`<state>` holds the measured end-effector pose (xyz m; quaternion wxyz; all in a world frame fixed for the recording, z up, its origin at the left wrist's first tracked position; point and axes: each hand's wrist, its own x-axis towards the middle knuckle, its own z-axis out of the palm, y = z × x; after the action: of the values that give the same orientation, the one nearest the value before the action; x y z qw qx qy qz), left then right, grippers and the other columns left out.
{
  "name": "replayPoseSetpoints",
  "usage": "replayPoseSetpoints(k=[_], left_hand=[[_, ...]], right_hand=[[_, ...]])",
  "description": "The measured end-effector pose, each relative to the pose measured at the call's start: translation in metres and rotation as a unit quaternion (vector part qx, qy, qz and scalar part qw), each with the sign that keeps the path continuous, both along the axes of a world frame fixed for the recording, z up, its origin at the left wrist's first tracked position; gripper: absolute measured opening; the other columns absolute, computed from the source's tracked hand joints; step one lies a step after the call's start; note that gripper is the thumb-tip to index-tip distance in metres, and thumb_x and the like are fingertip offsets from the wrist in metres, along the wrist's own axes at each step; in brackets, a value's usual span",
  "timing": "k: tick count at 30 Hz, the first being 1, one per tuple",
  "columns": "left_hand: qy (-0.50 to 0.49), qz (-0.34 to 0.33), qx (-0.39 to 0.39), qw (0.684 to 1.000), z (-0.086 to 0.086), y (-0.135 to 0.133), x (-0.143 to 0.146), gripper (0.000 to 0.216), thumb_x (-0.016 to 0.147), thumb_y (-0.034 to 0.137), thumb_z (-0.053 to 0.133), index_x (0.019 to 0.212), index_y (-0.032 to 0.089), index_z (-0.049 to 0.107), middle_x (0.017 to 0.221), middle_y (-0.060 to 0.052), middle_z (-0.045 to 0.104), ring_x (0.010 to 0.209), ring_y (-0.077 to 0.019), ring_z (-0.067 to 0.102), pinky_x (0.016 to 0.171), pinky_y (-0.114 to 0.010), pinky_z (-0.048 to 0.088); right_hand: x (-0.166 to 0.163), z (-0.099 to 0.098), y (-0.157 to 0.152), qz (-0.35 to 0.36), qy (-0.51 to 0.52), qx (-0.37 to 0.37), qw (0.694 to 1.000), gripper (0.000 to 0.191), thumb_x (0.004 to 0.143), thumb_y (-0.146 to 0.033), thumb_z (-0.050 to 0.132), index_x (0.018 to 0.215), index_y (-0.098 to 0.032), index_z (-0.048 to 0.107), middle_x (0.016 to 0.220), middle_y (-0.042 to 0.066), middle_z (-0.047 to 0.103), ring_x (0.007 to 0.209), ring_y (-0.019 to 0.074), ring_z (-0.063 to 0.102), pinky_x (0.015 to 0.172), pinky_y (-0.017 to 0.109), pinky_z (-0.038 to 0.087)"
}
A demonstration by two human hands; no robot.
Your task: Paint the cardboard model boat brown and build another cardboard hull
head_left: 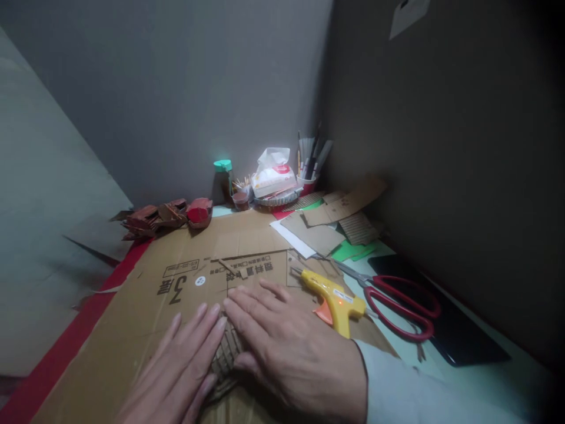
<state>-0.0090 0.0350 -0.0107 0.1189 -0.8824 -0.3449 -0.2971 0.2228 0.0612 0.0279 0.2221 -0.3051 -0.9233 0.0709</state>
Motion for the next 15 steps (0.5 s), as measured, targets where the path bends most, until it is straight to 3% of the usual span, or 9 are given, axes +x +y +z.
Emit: replayPoseSetpoints(k=[4, 8, 11, 15], left_hand=[[-0.012, 0.013, -0.006, 1.0, 0.003, -0.005, 0.003, 0.067, 0.095, 0.0, 0.041, 0.158, 0.02, 0.027, 0.166, 0.005, 0.029, 0.146, -0.0184, 0.037, 0.128, -0.033, 0.019], [-0.011, 0.024, -0.004, 1.0, 0.008, -0.007, 0.006, 0.063, 0.097, 0.002, 0.043, 0.156, 0.018, 0.031, 0.164, 0.002, 0.033, 0.145, -0.0194, 0.038, 0.128, -0.034, 0.02], [-0.026, 0.019, -0.003, 0.999, 0.008, -0.007, 0.008, 0.062, 0.098, 0.003, 0.041, 0.157, 0.021, 0.03, 0.164, 0.003, 0.035, 0.144, -0.0185, 0.04, 0.127, -0.033, 0.022], [-0.049, 0.019, 0.004, 0.999, 0.004, -0.007, 0.008, 0.061, 0.099, 0.002, 0.036, 0.156, 0.022, 0.03, 0.163, 0.003, 0.035, 0.144, -0.017, 0.04, 0.126, -0.032, 0.022]], right_hand=[[0.005, 0.008, 0.003, -0.029, 0.027, -0.024, 0.999, 0.048, 0.107, -0.03, 0.037, 0.147, -0.005, 0.045, 0.153, 0.018, 0.05, 0.138, 0.0308, 0.047, 0.116, 0.051, 0.035], [0.014, 0.021, 0.01, -0.133, 0.136, -0.066, 0.979, 0.033, 0.103, -0.019, 0.041, 0.125, -0.012, 0.064, 0.115, 0.014, 0.072, 0.105, 0.0284, 0.064, 0.094, 0.048, 0.048], [0.015, 0.027, 0.01, -0.158, 0.169, -0.127, 0.965, 0.025, 0.102, -0.02, 0.046, 0.109, -0.017, 0.07, 0.098, 0.008, 0.075, 0.091, 0.0234, 0.068, 0.082, 0.038, 0.05], [0.008, 0.026, 0.005, -0.156, 0.16, -0.212, 0.951, 0.027, 0.099, -0.027, 0.055, 0.123, -0.02, 0.065, 0.093, 0.007, 0.075, 0.085, 0.0246, 0.067, 0.077, 0.038, 0.048]])
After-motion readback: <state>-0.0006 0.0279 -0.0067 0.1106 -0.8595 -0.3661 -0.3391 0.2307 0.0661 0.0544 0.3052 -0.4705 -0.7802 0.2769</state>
